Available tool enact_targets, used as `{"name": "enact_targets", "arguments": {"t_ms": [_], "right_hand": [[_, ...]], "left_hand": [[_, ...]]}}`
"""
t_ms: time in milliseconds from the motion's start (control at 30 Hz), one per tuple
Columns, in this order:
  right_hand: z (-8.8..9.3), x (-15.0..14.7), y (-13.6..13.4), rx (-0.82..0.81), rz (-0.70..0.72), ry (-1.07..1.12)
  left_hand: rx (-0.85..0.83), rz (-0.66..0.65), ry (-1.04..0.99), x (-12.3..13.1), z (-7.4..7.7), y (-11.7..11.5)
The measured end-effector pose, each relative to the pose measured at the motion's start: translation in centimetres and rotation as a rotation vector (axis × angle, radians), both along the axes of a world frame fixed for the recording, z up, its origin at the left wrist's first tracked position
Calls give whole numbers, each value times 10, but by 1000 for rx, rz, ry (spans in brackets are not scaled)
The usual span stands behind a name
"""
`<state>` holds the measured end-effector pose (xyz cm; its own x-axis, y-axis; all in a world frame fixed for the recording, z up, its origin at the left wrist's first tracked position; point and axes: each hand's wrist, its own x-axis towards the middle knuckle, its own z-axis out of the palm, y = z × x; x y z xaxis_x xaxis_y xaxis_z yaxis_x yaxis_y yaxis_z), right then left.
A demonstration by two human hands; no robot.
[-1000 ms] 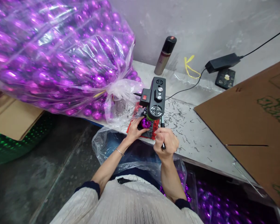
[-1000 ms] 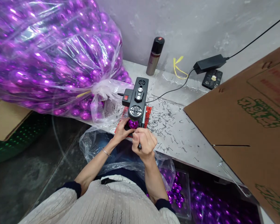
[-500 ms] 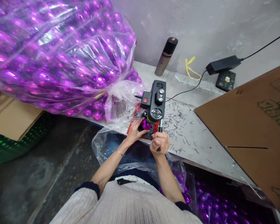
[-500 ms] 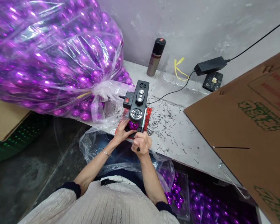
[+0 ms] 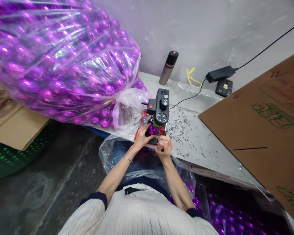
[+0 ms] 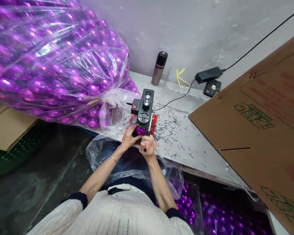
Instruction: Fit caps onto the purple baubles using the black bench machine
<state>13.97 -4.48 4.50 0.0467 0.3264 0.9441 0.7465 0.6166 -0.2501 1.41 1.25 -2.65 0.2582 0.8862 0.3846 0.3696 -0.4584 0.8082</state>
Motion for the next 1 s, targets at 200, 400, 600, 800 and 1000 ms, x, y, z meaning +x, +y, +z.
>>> {"name": "enact_targets", "arguments": {"t_ms": [200,400,600,800,1000], "right_hand": [[34,1,-3,-30,-17,14],[81,2,-5,-149,-41,70],[66,2,-11,-131,-22,-2],[60,1,-13,-136,-30,-4],[59,2,-15,-154,-13,-2]], "left_hand": [[23,-8,5,1,1,4],[271,-85,124,-15,-3,-34],[327,-202,226,-41,1,-58],[-98,382,314,-52,42,51],[-69,571,490,-51,68,89]]}}
